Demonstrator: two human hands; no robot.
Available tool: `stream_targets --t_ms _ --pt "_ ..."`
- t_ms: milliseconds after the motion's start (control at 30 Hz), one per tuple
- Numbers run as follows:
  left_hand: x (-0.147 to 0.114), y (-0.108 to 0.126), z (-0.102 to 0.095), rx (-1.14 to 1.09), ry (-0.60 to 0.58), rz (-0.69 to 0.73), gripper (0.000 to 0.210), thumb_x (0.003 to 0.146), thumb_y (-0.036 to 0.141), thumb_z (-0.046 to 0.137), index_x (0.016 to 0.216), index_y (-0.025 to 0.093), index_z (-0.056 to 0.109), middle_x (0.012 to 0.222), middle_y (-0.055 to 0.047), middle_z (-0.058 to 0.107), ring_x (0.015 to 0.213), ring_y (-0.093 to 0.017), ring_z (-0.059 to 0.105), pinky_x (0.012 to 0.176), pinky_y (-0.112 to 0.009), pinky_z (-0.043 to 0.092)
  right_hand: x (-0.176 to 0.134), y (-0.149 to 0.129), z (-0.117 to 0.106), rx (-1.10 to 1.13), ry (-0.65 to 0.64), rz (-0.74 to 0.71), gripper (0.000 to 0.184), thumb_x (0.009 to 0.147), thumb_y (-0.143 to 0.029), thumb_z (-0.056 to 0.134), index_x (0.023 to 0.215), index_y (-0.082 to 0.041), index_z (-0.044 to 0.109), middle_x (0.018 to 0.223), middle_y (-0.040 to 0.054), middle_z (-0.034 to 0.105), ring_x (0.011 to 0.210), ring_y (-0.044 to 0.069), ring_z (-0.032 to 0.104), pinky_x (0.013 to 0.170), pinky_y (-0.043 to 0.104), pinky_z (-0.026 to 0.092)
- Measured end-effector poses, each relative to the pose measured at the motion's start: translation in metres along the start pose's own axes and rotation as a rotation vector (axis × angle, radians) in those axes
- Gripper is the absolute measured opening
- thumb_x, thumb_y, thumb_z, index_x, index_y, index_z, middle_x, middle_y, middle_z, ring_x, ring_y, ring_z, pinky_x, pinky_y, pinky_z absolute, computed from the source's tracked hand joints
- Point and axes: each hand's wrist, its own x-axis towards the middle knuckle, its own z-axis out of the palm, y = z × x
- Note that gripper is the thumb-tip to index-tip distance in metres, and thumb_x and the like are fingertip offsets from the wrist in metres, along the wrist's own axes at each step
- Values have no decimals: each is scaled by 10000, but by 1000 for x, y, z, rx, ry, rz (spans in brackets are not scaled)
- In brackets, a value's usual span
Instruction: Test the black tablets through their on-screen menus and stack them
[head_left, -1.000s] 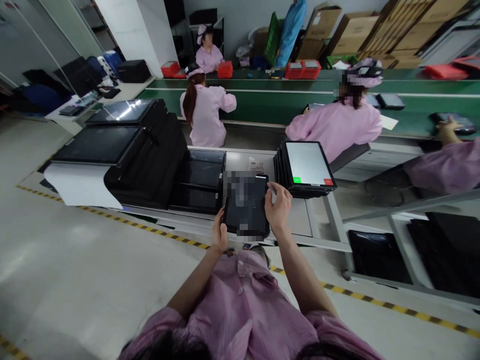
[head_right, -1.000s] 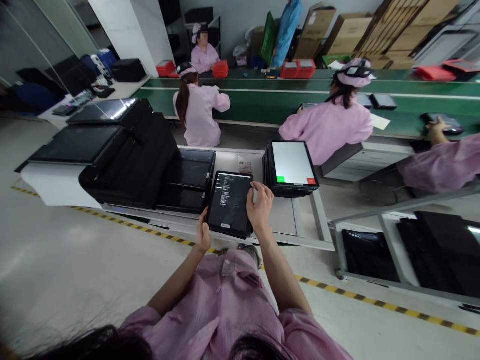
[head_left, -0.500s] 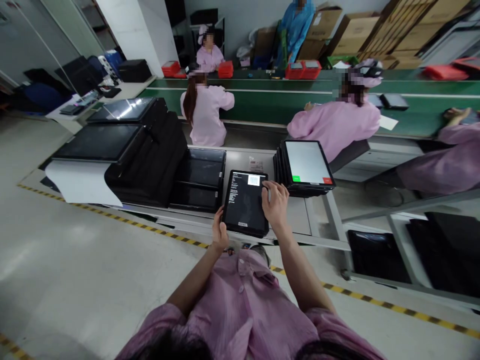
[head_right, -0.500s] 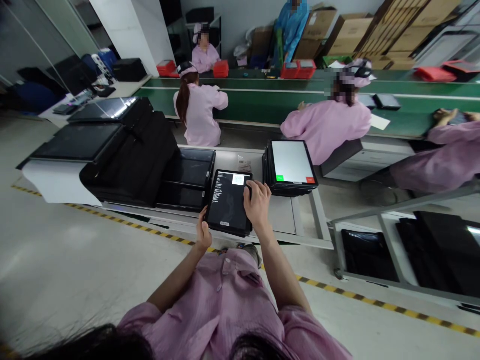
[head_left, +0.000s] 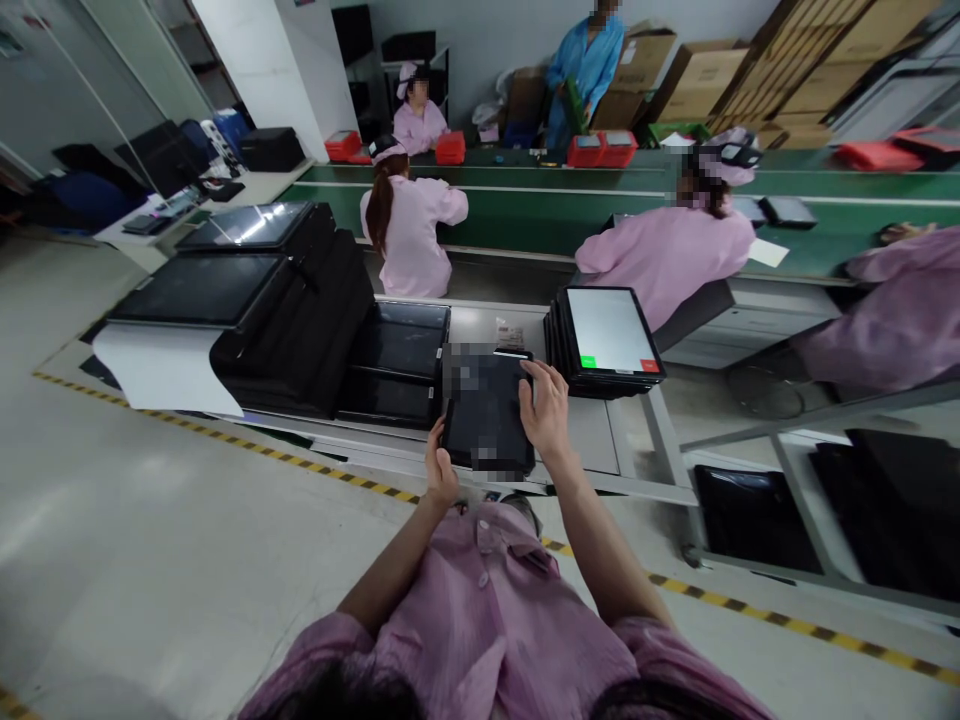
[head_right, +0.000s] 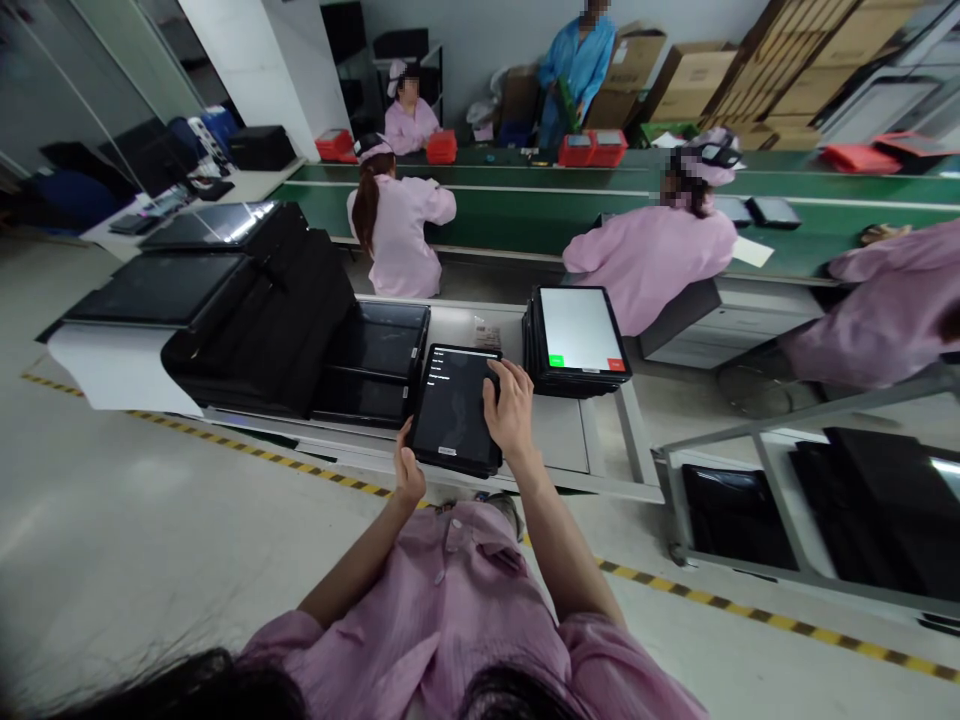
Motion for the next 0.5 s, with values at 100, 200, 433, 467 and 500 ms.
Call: stream_targets --t_ms 100,200,433,467,500 --pt "0 -1 0 5 0 -3 735 1068 713 328 1461 147 583 1570 -230 584 1523 -332 519 1320 -554 348 0 2 1 -18 -26 8 408 1156 -424 384 1429 -235 620 1352 142 742 1428 322 579 1222 600 426" --pt "1 0 0 14 -8 -21 772 1054 745 320 1456 145 593 1570 -230 584 1530 -338 509 1319 -549 349 0 2 1 -21 -27 18 424 1156 -436 383 1456 -228 599 1375 148 730 1429 328 583 1209 600 441" --pt "2 4 1 3 4 -31 800 1040 770 335 1466 145 594 1545 -229 603 1514 -344 523 1305 -555 373 -7 -3 -3 22 21 26 416 1151 -398 404 1496 -244 578 1420 144 714 1399 323 608 1180 585 490" --pt "2 6 1 -1 4 -31 802 1039 772 335 1465 145 596 1543 -231 603 1510 -345 527 1301 -553 379 -9 -4 -5 34 15 17 400 1150 -391 412 1467 -245 606 1390 137 732 1388 319 618 1174 575 500" --pt "3 8 2 -4 4 -30 803 1039 773 334 1462 143 599 1540 -232 604 1504 -346 533 1296 -550 386 -10 -6 -6 50 7 5 384 1149 -385 418 1435 -245 633 1358 129 749 1378 313 627 1170 564 508"
